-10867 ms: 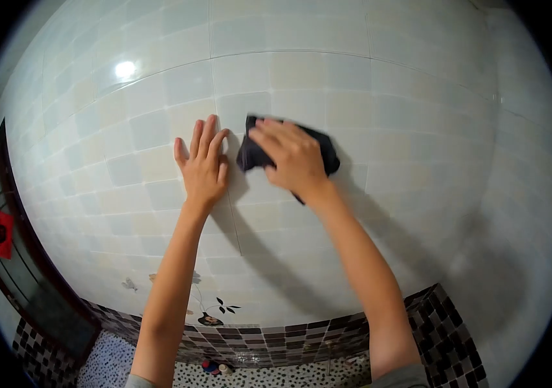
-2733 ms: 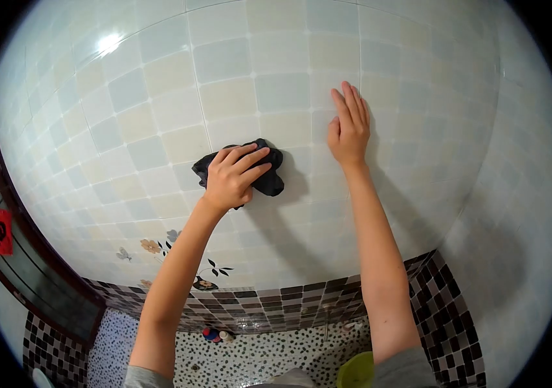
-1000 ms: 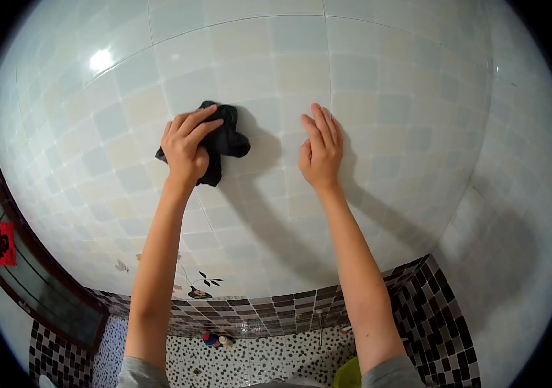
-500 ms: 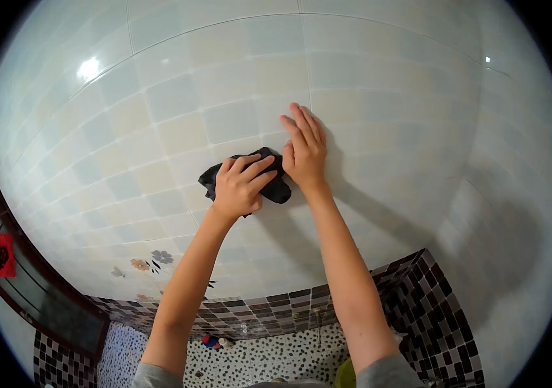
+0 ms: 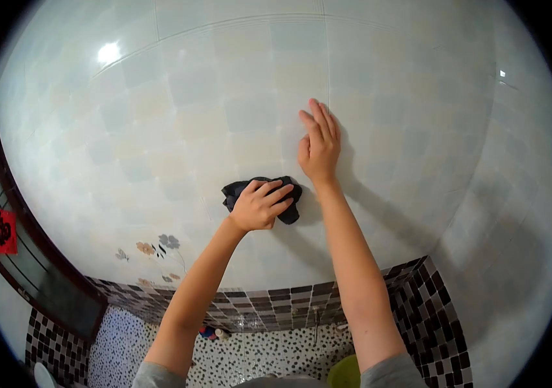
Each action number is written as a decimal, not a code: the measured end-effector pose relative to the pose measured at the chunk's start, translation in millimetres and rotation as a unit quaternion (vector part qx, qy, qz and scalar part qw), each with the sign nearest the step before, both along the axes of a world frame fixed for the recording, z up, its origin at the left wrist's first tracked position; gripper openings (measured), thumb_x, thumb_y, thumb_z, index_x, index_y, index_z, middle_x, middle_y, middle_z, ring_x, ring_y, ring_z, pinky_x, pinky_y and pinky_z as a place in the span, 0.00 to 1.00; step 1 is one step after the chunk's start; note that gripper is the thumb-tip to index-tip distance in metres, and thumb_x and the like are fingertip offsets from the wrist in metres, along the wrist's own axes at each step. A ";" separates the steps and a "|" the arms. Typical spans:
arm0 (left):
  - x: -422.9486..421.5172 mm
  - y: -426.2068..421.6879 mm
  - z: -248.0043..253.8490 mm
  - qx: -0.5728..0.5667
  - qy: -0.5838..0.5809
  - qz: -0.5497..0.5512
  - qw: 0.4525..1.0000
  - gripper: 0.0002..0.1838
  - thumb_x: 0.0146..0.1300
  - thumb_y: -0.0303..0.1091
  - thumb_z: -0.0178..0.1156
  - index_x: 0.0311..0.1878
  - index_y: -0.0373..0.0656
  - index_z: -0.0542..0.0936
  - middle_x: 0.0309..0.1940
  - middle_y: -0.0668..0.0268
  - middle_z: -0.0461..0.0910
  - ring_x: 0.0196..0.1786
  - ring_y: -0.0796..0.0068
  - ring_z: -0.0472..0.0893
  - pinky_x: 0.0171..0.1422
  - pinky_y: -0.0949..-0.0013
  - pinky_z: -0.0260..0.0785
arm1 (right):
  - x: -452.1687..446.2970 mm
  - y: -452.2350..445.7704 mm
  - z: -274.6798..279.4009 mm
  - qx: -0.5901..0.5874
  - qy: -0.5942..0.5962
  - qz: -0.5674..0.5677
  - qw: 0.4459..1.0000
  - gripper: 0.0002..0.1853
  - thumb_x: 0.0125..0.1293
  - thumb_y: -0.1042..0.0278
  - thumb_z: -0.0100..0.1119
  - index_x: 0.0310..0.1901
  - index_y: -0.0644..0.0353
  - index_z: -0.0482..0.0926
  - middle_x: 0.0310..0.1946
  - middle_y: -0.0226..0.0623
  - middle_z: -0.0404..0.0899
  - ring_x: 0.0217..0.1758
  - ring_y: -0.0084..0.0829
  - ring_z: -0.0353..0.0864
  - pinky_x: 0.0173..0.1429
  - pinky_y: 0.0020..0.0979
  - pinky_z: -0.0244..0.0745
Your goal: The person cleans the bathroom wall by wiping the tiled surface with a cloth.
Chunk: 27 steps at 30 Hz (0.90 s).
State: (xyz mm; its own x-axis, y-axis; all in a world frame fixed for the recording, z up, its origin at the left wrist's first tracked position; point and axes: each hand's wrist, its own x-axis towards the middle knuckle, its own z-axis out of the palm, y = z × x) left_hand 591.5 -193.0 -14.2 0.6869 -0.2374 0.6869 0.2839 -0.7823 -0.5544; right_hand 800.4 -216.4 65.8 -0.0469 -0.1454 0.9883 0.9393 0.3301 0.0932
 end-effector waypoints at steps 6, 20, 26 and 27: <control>-6.2 -11.8 -26.7 -0.105 -0.126 0.077 0.983 0.27 0.52 0.33 0.70 0.59 0.57 0.83 0.68 0.64 0.77 0.70 0.61 0.75 0.71 0.48 0.60 | -24.0 -54.7 -32.3 -0.131 -0.029 0.104 0.985 0.25 0.61 0.77 0.59 0.62 0.60 0.82 0.73 0.45 0.75 0.75 0.51 0.74 0.78 0.48 0.69; -48.1 -20.5 -37.3 -0.297 -0.209 0.077 0.928 0.23 0.58 0.34 0.70 0.58 0.43 0.81 0.59 0.57 0.79 0.63 0.51 0.77 0.68 0.52 0.67 | -98.5 -57.8 -122.1 -0.329 -0.194 0.013 0.924 0.44 0.57 0.79 0.65 0.78 0.47 0.68 0.81 0.38 0.63 0.77 0.42 0.69 0.81 0.47 0.61; -110.7 -15.0 3.5 -0.313 -0.189 0.001 0.931 0.21 0.57 0.24 0.63 0.56 0.43 0.82 0.62 0.52 0.79 0.66 0.46 0.77 0.71 0.51 0.70 | -105.4 -47.7 -139.2 -0.245 -0.145 -0.061 0.957 0.39 0.52 0.81 0.68 0.69 0.40 0.80 0.68 0.30 0.77 0.64 0.39 0.76 0.62 0.42 0.72; -117.6 -13.0 13.8 -0.291 -0.217 0.015 0.932 0.21 0.58 0.23 0.62 0.56 0.44 0.83 0.61 0.52 0.80 0.66 0.47 0.78 0.70 0.52 0.70 | -100.8 -49.1 -134.6 -0.253 -0.146 -0.056 0.955 0.36 0.52 0.81 0.68 0.66 0.42 0.83 0.65 0.29 0.79 0.62 0.38 0.77 0.59 0.42 0.72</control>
